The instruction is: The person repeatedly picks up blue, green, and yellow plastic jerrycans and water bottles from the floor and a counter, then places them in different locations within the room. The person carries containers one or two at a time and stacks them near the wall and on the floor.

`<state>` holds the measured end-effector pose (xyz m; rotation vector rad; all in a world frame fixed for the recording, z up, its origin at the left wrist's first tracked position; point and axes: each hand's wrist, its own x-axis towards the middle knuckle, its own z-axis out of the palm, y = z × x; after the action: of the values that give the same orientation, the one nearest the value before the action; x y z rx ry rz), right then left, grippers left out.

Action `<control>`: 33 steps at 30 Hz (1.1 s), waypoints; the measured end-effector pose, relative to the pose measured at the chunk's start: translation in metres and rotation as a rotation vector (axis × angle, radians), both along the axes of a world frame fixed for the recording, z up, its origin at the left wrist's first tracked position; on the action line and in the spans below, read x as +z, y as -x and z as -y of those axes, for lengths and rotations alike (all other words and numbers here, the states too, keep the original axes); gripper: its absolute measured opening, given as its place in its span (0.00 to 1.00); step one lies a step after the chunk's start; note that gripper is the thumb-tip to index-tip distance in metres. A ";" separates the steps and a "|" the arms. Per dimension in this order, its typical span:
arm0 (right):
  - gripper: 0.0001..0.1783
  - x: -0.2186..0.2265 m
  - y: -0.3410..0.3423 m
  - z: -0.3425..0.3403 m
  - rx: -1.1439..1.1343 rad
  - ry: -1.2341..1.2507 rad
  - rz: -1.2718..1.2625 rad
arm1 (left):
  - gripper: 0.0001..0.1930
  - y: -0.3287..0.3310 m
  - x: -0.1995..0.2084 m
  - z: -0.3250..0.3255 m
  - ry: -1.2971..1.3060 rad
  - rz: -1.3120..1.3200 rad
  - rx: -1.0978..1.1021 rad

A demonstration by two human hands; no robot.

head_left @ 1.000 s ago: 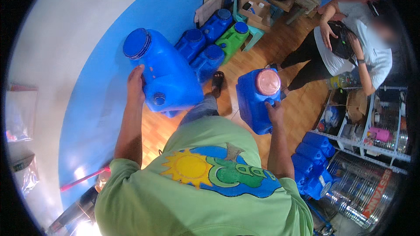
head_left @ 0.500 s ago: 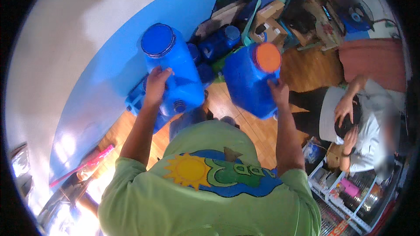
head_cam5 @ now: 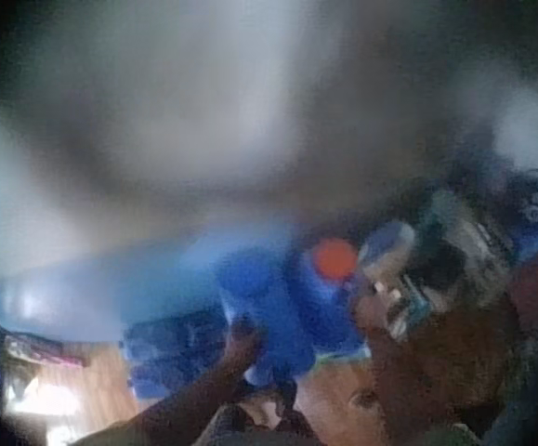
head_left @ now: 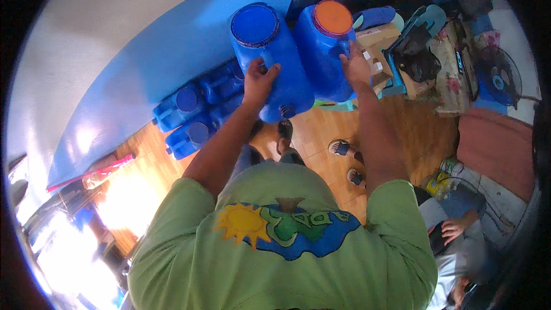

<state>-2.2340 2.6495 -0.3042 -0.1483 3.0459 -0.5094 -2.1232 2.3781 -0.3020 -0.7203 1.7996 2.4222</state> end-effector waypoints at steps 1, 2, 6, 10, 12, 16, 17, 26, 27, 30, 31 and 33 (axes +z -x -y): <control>0.36 0.001 0.000 0.002 0.023 0.024 -0.023 | 0.31 0.006 -0.006 -0.010 -0.080 -0.011 0.063; 0.36 0.000 0.001 0.001 0.034 0.045 -0.021 | 0.32 0.011 -0.013 -0.021 0.004 -0.013 -0.010; 0.37 0.009 -0.008 -0.006 0.111 0.126 -0.204 | 0.33 0.010 -0.025 -0.034 0.282 0.039 -0.149; 0.35 0.029 -0.023 -0.011 0.185 0.108 -0.331 | 0.38 -0.004 -0.017 -0.024 0.545 0.092 -0.207; 0.35 0.039 -0.040 -0.004 0.205 0.130 -0.325 | 0.39 -0.012 -0.010 -0.018 0.548 0.100 -0.215; 0.36 0.043 -0.085 0.047 0.405 0.329 -0.166 | 0.38 -0.036 0.002 -0.003 0.498 0.096 -0.245; 0.37 0.038 -0.098 0.067 0.410 0.321 -0.114 | 0.37 -0.044 0.003 0.002 0.478 0.119 -0.271; 0.40 0.010 -0.107 0.147 0.223 0.200 0.162 | 0.29 -0.268 -0.076 0.184 0.669 0.289 -0.233; 0.40 0.007 -0.106 0.143 0.221 0.192 0.159 | 0.28 -0.323 -0.098 0.204 0.789 0.284 -0.100; 0.41 -0.010 -0.108 0.130 0.240 0.124 0.059 | 0.24 -0.517 -0.150 0.263 0.900 0.572 -0.109; 0.41 -0.015 -0.107 0.128 0.181 0.074 0.062 | 0.23 -0.585 -0.158 0.275 0.916 0.722 -0.197; 0.42 -0.022 -0.105 0.128 0.223 0.001 -0.055 | 0.21 -0.704 -0.163 0.281 0.789 0.900 -0.104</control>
<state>-2.1286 2.5210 -0.3259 -0.5036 3.0282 -0.4973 -1.4193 2.0967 -0.4645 -1.3898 2.1404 0.9142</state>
